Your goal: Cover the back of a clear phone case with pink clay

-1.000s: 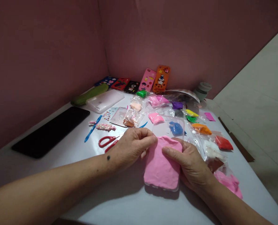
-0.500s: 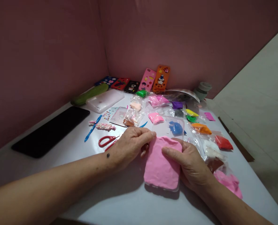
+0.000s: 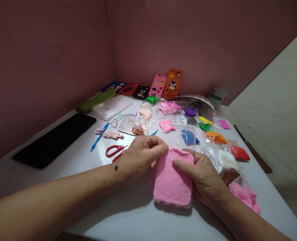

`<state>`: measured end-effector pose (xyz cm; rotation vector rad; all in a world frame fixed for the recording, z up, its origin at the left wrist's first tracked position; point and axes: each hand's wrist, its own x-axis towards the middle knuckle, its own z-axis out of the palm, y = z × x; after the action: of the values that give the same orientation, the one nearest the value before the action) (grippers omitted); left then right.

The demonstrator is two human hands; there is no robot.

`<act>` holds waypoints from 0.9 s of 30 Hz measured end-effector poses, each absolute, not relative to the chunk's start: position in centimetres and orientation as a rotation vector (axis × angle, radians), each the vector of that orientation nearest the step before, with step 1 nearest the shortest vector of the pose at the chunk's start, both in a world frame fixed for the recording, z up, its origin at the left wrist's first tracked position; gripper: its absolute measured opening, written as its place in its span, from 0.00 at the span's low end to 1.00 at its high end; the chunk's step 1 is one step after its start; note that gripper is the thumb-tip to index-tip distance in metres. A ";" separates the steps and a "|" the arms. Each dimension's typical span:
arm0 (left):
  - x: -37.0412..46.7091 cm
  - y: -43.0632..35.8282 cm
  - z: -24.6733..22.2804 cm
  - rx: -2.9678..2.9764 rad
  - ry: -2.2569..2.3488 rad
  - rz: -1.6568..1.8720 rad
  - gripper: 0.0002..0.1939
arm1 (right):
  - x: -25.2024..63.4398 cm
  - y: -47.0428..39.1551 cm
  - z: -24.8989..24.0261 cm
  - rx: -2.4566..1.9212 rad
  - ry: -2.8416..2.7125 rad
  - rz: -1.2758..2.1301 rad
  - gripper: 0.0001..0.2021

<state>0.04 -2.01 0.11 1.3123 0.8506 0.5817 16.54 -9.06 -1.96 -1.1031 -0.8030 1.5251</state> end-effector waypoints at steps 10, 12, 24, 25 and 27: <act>0.0 -1.8 0.3 1.178 0.778 0.574 0.04 | 16.5 -8.9 -1.9 -1.102 -0.778 1.511 0.11; 0.2 -1.9 0.3 1.161 0.807 0.595 0.04 | 16.6 -8.9 -1.9 -1.108 -0.779 1.508 0.12; 0.0 -1.9 0.0 1.187 0.696 0.579 0.08 | 16.4 -8.9 -1.9 -1.092 -0.767 1.530 0.12; 0.0 -1.9 -0.1 1.189 0.694 0.561 0.09 | 16.4 -9.0 -1.9 -1.095 -0.773 1.526 0.11; 0.1 -2.0 -0.1 1.206 0.734 0.545 0.07 | 16.3 -9.0 -1.9 -1.113 -0.785 1.514 0.12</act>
<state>0.10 -2.00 -0.14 1.2065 0.7342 0.5454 16.33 -9.05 -1.91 -1.1130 -0.7846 1.5145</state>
